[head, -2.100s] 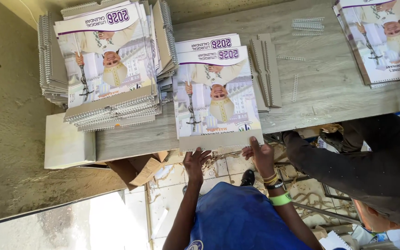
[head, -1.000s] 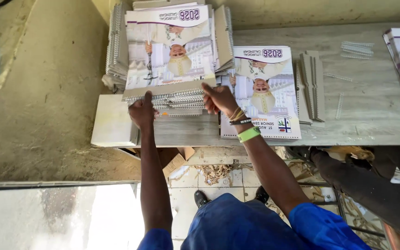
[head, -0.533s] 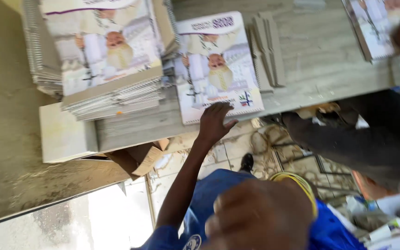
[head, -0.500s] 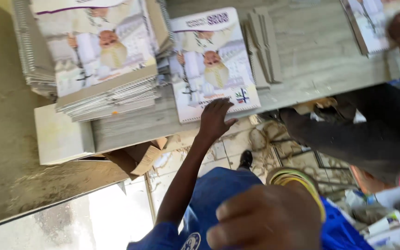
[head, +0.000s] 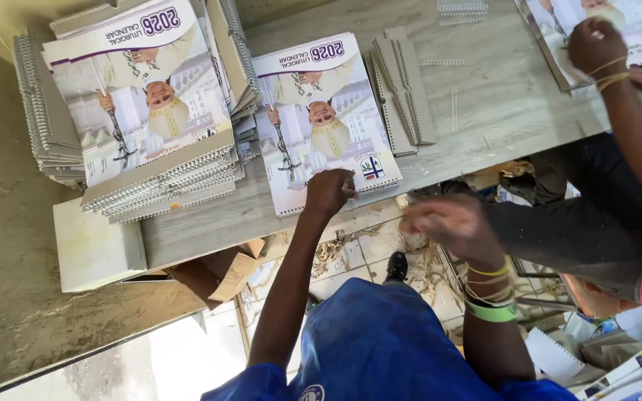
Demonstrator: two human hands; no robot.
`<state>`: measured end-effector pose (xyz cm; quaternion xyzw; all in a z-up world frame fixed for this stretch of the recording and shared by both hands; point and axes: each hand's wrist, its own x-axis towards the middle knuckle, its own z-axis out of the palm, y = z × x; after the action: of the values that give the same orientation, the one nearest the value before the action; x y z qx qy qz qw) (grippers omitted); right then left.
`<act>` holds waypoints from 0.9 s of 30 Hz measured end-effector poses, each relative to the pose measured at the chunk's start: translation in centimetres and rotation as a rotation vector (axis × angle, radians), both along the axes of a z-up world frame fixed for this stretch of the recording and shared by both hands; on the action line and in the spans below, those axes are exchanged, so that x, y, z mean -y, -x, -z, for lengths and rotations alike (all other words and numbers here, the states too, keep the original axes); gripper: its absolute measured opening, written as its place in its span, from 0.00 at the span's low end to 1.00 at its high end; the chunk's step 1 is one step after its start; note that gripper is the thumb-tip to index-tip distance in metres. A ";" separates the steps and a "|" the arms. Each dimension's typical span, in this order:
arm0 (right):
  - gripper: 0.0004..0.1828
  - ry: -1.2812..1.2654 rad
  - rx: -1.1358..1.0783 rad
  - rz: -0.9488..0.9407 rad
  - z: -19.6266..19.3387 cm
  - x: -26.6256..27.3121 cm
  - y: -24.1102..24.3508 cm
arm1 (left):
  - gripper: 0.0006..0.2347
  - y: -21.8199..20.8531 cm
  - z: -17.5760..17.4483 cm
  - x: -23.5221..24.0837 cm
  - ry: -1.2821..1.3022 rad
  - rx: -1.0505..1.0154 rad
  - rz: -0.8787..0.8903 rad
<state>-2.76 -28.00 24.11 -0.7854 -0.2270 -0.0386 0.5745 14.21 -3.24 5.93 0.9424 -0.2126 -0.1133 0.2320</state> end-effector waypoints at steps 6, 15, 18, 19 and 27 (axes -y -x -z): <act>0.19 -0.095 -0.521 0.059 9.9 -1.6 -3.8 | 0.06 1.2 -4.2 -2.1 0.335 -0.176 -0.129; 0.20 -0.348 -0.660 0.178 18.6 -2.2 -8.6 | 0.04 1.5 -2.4 -2.3 0.354 -0.085 -0.140; 0.12 -0.329 -0.638 0.177 19.9 -2.3 -9.4 | 0.05 2.0 -2.3 -2.5 0.306 -0.028 -0.079; 0.12 -0.329 -0.641 0.176 19.7 -2.4 -9.4 | 0.05 2.1 -2.5 -2.5 0.306 -0.030 -0.082; 0.20 -0.304 -0.656 0.153 20.4 -3.3 -10.1 | 0.03 2.0 -2.8 -2.8 0.336 -0.043 -0.102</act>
<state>7.34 -24.73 3.71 -0.6765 0.0368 0.1393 0.7222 12.20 -0.48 8.77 0.8973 -0.1753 -0.0844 0.3961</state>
